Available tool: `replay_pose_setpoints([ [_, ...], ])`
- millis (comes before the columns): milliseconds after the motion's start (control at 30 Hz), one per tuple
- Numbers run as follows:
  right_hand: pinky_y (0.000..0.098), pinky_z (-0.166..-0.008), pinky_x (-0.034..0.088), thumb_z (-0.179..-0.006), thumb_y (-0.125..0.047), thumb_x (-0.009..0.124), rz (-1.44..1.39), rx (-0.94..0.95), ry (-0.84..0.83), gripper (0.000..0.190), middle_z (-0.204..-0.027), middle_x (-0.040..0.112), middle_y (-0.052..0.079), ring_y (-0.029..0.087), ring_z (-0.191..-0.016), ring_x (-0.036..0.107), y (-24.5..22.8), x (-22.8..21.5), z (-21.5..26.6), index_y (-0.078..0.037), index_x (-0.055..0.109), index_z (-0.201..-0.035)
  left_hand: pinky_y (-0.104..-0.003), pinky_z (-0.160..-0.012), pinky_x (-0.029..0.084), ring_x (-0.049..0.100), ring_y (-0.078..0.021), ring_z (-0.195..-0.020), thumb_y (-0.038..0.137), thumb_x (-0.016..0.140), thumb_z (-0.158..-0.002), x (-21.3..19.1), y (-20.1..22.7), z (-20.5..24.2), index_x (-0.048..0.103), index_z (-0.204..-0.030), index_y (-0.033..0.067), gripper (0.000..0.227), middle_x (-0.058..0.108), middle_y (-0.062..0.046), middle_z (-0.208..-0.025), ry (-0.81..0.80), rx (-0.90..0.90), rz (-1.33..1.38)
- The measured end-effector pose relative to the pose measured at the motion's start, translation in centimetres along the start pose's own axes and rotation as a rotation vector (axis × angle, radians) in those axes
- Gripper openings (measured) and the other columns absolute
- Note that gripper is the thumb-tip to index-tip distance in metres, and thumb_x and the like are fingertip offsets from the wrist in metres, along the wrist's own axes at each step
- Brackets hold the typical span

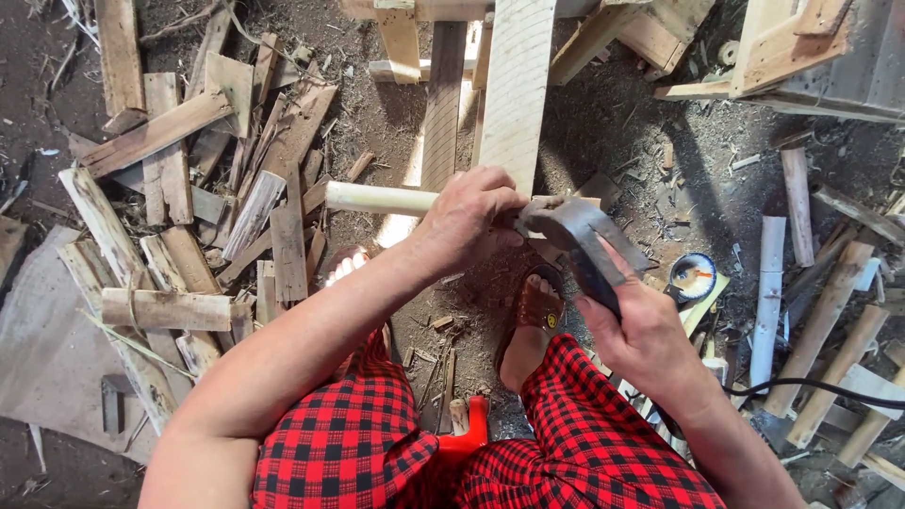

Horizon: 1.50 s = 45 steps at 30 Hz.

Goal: The person sits on a low stool and assembles a small wooden stool frame, fitting a wooden crossbar against the leg joint, positioning it by hand, and driving nails into the joint using a claw hammer. They reposition the wood piece and hammer repeatedly to secure the joint.

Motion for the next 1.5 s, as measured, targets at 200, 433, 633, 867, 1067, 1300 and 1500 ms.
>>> replay_pose_setpoints([
  [200,0.0343,-0.039,0.041,-0.083,-0.013,0.059,-0.003,-0.035,0.051,0.034,-0.062,0.057,0.013,0.029,-0.047,0.056,-1.1,-2.0,-0.5,-0.004,0.057,-0.116,-0.031,-0.075,0.042,0.055,-0.0182,-0.087,0.027,0.087,-0.059,0.0,0.0,-0.1,0.066,-0.09,0.0139,0.04,0.059,-0.001,-0.092,-0.007,-0.016,-0.015],
  [433,0.0509,-0.054,0.045,-0.086,-0.017,0.054,-0.015,0.097,-0.165,0.059,-0.082,0.062,0.029,0.042,-0.068,0.064,-1.4,-0.8,-2.0,-0.012,0.036,-0.142,-0.031,-0.074,0.042,0.055,-0.0174,-0.088,0.031,0.087,-0.057,0.2,-0.3,-0.1,0.065,-0.091,0.0152,0.044,0.059,0.0,-0.093,-0.003,-0.014,-0.039],
  [633,0.039,-0.042,0.044,-0.084,-0.018,0.058,0.049,0.06,-0.072,0.038,-0.065,0.06,0.02,0.037,-0.051,0.059,-1.8,-2.4,-1.6,-0.005,0.056,-0.12,-0.032,-0.074,0.041,0.055,-0.0176,-0.087,0.029,0.087,-0.057,0.3,-0.6,-0.2,0.066,-0.089,0.0141,0.041,0.059,0.0,-0.09,-0.023,-0.016,-0.016],
  [867,0.0402,-0.067,0.048,-0.088,-0.027,0.05,0.241,-0.077,-0.201,0.054,-0.093,0.061,0.014,0.03,-0.071,0.059,-3.1,0.4,-1.9,-0.01,0.039,-0.138,-0.033,-0.063,0.034,0.052,-0.0197,-0.079,0.028,0.085,-0.06,0.4,-0.3,-0.5,0.061,-0.084,0.0164,0.035,0.057,0.0,-0.088,-0.027,0.059,-0.02],
  [1067,0.0395,-0.062,0.047,-0.088,-0.035,0.047,0.284,0.019,-0.23,0.062,-0.086,0.063,0.019,0.03,-0.063,0.058,-1.7,-0.1,-1.4,-0.01,0.034,-0.143,-0.033,-0.065,0.033,0.052,-0.0193,-0.08,0.031,0.086,-0.06,0.4,-0.3,-0.5,0.063,-0.088,0.0164,0.039,0.057,0.001,-0.089,-0.056,0.051,-0.028],
  [1300,0.04,-0.085,0.05,-0.09,-0.022,0.051,0.21,-0.139,-0.161,0.058,-0.112,0.062,0.023,0.032,-0.085,0.066,-3.5,-0.3,-2.0,-0.003,0.034,-0.141,-0.035,-0.067,0.034,0.052,-0.0199,-0.081,0.031,0.087,-0.057,0.3,-0.4,-0.4,0.061,-0.082,0.0172,0.038,0.056,0.002,-0.088,-0.056,0.041,-0.029],
  [1500,0.0424,-0.068,0.046,-0.091,-0.024,0.05,0.285,-0.198,-0.112,0.051,-0.104,0.062,0.023,0.035,-0.075,0.06,-2.4,-0.1,-1.1,0.002,0.042,-0.133,-0.035,-0.067,0.033,0.053,-0.0193,-0.081,0.032,0.087,-0.057,0.2,-0.3,-0.4,0.066,-0.09,0.0184,0.041,0.057,0.002,-0.088,-0.046,0.062,-0.039],
])
Point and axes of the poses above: each hand's wrist, its own z-axis away from the middle knuckle, its own x-axis out of the palm, y = z × x, the point moved 8 cm from there along -z, towards the middle knuckle
